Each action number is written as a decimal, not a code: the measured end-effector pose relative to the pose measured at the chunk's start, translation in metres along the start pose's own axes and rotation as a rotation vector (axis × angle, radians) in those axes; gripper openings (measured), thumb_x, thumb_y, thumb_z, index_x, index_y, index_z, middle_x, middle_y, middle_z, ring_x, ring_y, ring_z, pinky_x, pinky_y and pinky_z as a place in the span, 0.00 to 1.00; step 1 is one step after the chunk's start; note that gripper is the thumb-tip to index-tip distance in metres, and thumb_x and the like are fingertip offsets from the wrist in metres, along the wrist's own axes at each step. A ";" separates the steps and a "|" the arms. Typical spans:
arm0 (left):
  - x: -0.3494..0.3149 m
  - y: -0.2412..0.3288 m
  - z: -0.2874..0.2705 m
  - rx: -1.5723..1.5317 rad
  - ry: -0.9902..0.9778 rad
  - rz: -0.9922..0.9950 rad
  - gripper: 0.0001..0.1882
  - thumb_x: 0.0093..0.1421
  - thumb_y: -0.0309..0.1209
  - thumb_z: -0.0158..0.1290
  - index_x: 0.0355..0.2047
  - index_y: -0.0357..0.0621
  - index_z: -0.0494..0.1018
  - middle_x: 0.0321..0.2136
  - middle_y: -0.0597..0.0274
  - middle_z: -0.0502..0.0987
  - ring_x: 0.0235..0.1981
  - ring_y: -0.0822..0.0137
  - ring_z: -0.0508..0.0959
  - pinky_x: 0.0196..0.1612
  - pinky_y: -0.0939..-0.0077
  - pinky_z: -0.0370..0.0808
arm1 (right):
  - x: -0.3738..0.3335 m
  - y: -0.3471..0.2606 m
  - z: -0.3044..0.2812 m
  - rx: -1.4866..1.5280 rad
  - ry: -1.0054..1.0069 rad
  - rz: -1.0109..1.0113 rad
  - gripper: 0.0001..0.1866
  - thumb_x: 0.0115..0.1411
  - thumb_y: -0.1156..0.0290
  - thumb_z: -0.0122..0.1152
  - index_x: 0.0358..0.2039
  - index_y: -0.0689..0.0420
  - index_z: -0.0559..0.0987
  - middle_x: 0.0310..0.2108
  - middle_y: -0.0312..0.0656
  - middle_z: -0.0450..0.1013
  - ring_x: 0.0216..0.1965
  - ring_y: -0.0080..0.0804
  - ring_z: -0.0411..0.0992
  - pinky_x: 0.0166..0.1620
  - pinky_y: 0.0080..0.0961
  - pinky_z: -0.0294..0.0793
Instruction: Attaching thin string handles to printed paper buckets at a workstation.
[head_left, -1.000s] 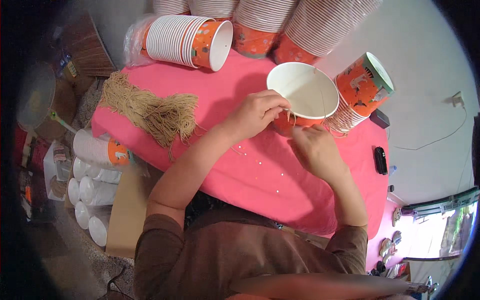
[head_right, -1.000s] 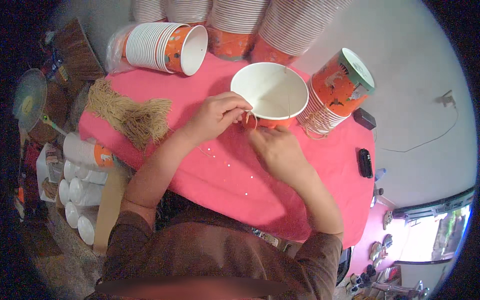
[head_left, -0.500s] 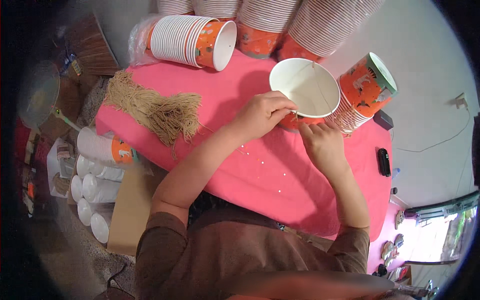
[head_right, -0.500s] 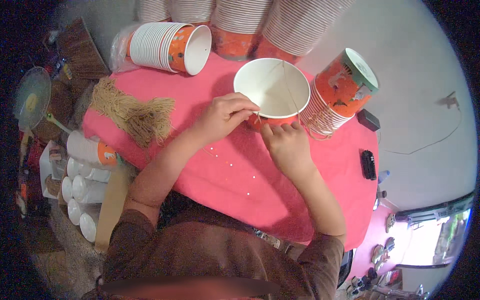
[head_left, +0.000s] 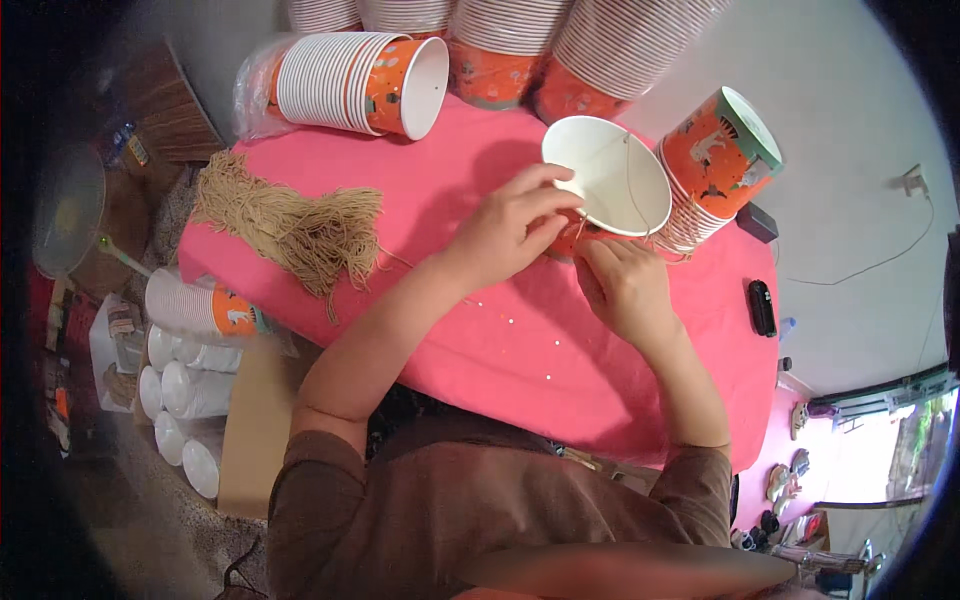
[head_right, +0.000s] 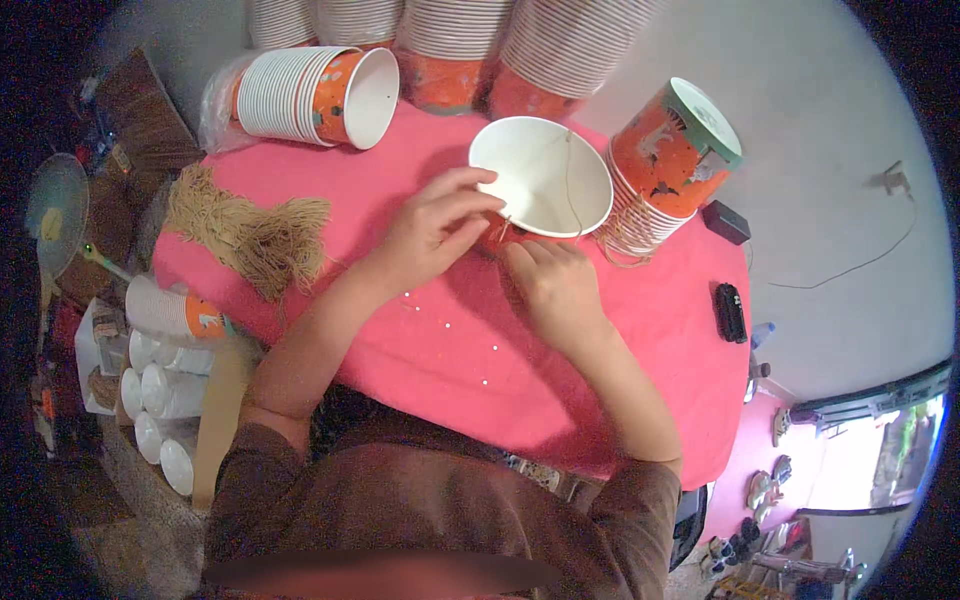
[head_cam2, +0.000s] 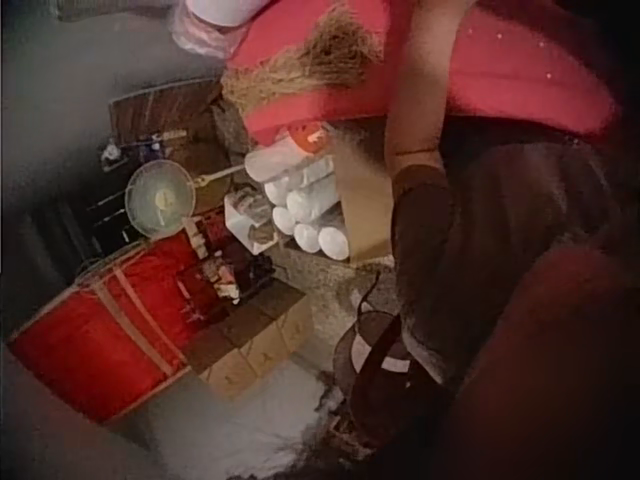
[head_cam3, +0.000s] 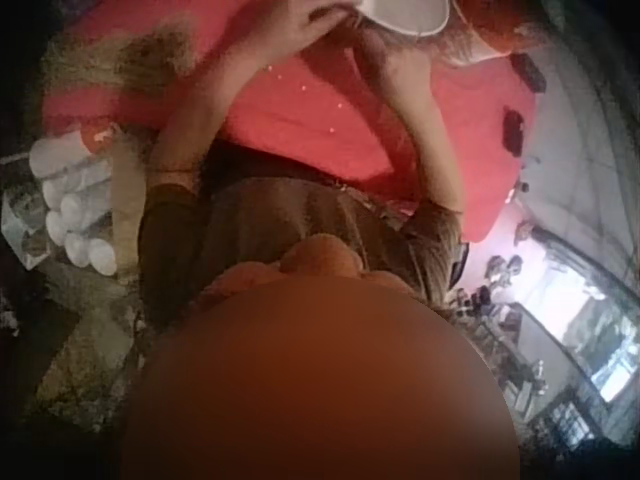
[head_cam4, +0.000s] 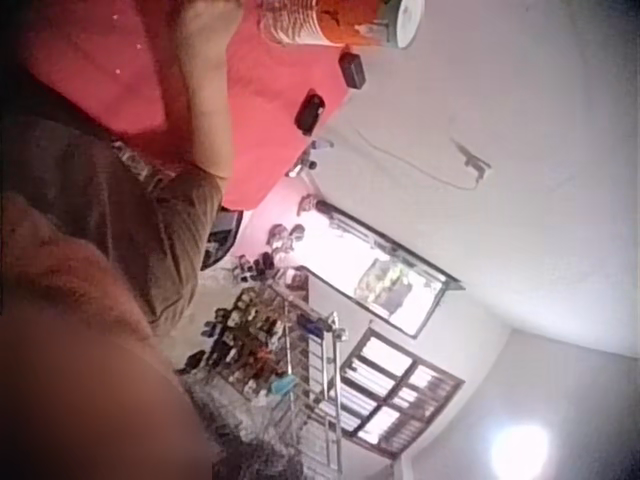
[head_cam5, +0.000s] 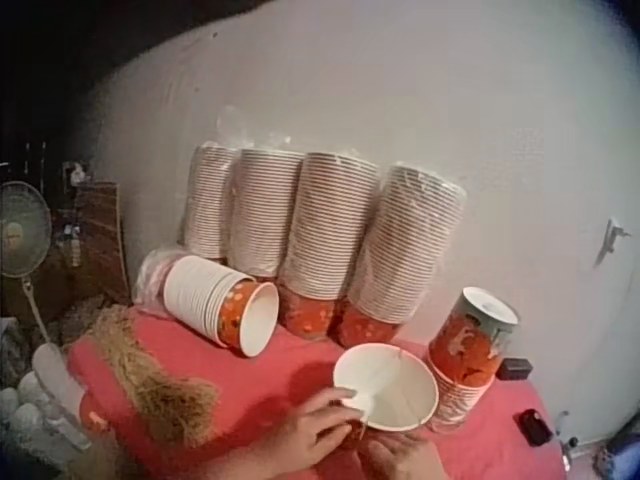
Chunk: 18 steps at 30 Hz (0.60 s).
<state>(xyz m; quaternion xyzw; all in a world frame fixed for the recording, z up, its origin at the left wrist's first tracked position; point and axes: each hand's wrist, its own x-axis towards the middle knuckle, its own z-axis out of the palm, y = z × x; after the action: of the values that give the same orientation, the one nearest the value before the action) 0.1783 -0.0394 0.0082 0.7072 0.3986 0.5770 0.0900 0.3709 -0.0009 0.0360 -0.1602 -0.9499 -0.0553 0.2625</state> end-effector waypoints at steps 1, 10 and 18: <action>-0.001 0.005 -0.003 -0.023 0.033 -0.089 0.08 0.56 0.23 0.54 0.37 0.39 0.76 0.42 0.55 0.72 0.35 0.65 0.78 0.36 0.73 0.77 | -0.001 0.000 -0.003 0.018 0.002 0.024 0.08 0.48 0.77 0.61 0.31 0.58 0.74 0.21 0.42 0.71 0.24 0.41 0.72 0.28 0.34 0.71; -0.014 0.012 0.021 -0.609 -0.123 -0.882 0.09 0.62 0.33 0.53 0.41 0.44 0.75 0.25 0.74 0.74 0.21 0.83 0.69 0.21 0.89 0.63 | -0.004 -0.002 -0.002 0.047 0.034 0.037 0.09 0.47 0.78 0.62 0.31 0.57 0.75 0.22 0.42 0.72 0.23 0.41 0.73 0.27 0.34 0.71; -0.024 0.004 0.032 -1.266 0.022 -1.150 0.04 0.59 0.34 0.55 0.32 0.51 0.75 0.25 0.77 0.73 0.22 0.83 0.67 0.19 0.88 0.56 | -0.006 -0.007 0.000 0.020 0.068 0.014 0.08 0.47 0.77 0.61 0.30 0.57 0.73 0.22 0.42 0.71 0.23 0.41 0.72 0.26 0.34 0.70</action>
<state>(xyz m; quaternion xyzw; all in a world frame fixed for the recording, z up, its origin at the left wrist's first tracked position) 0.2081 -0.0474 -0.0175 0.2057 0.2991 0.5624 0.7429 0.3734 -0.0091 0.0332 -0.1624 -0.9397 -0.0491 0.2968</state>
